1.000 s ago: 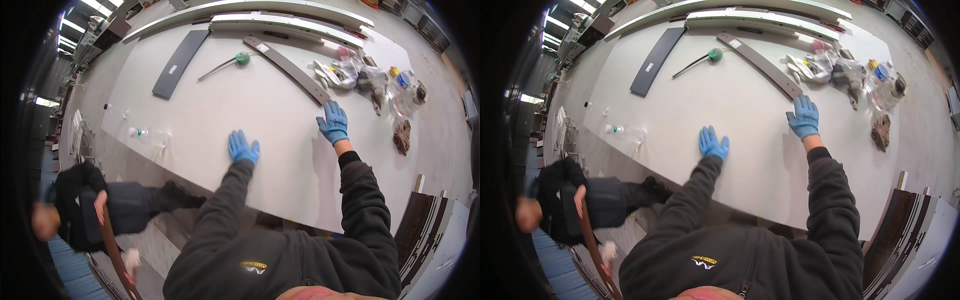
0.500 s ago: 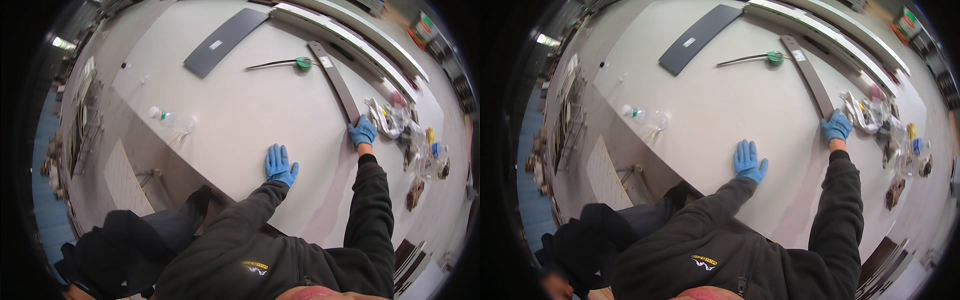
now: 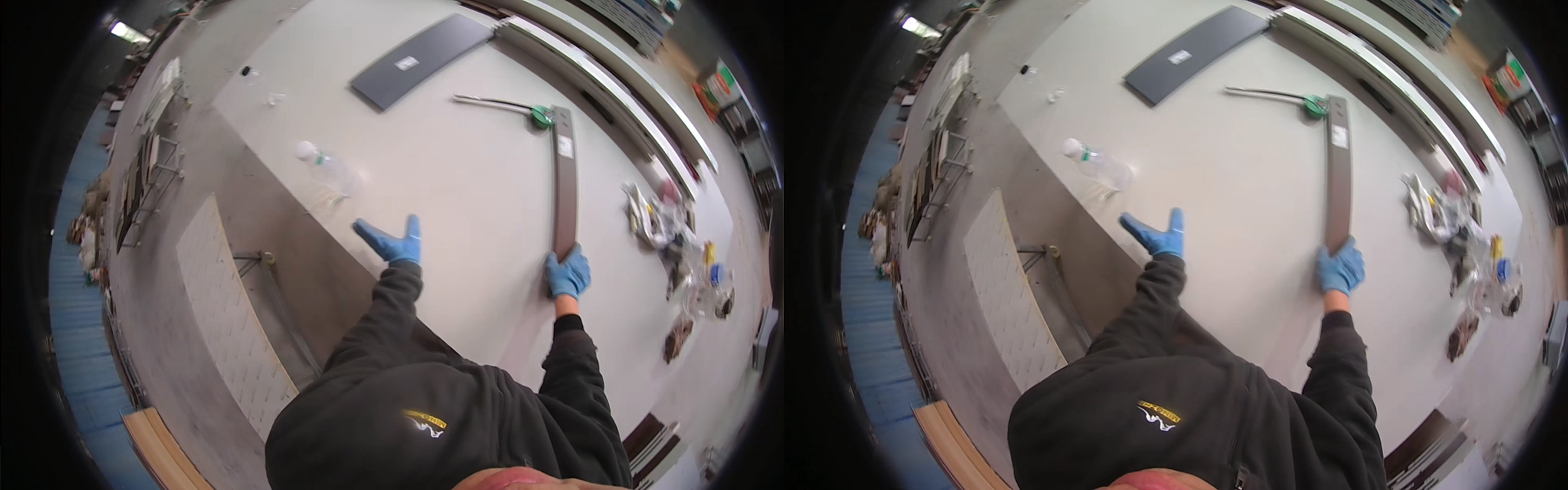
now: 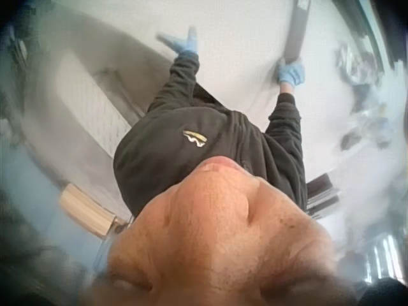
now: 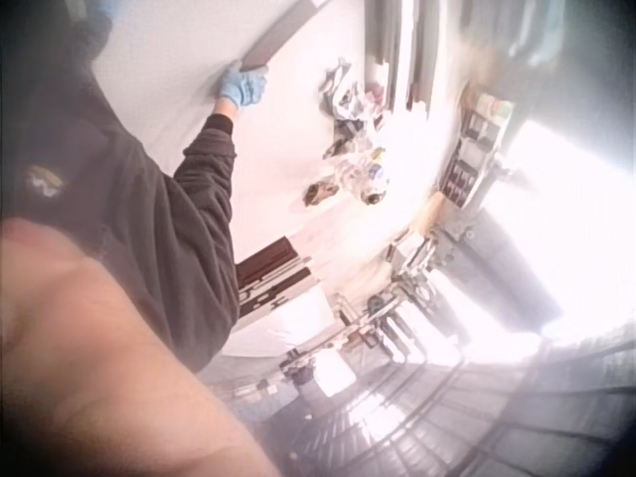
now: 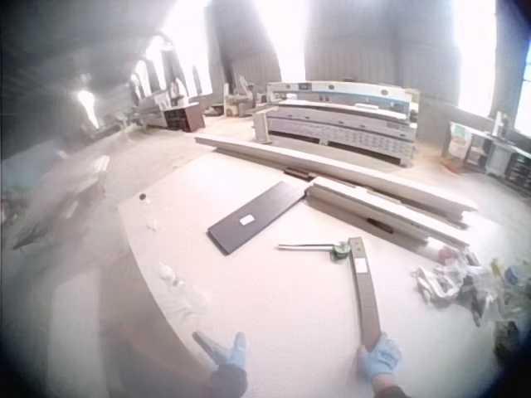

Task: The person lifts and stacks white flat panels on a workbench, aligning them by hand. The person also places a dark rectangular panel and a long brown trim piece on top of the stack.

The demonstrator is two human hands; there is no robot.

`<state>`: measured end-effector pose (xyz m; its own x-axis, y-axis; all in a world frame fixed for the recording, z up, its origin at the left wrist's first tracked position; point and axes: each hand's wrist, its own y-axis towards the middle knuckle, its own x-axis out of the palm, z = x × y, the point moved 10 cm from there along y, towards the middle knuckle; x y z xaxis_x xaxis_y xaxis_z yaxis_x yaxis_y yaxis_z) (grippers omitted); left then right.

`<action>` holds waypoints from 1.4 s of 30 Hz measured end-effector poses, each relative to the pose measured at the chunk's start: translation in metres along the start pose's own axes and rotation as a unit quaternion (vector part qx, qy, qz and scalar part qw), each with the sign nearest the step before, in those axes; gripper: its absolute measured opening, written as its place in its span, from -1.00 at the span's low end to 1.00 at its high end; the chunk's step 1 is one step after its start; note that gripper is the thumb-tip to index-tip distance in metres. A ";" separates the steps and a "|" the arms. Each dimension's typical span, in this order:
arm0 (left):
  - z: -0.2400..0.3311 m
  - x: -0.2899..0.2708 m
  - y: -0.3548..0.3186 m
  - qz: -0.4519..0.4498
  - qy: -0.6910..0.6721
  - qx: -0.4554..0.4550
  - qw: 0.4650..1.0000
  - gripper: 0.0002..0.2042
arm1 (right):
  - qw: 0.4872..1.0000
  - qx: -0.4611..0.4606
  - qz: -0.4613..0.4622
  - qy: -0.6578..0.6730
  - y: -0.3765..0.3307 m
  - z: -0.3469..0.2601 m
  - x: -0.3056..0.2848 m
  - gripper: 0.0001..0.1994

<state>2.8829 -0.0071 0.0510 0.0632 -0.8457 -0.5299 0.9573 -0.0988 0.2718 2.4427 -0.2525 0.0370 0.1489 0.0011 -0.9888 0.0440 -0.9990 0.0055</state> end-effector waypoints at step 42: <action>-0.031 0.136 0.510 0.027 -0.057 0.090 0.994 -0.10 | 0.944 0.303 -0.015 -0.128 -0.017 -0.075 0.018 -0.26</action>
<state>3.3889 -0.1564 0.0926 0.0707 -0.9049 -0.4197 0.8870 -0.1355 0.4415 2.5191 -0.2322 0.0299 -0.0905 0.0971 -0.9911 -0.5406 -0.8407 -0.0331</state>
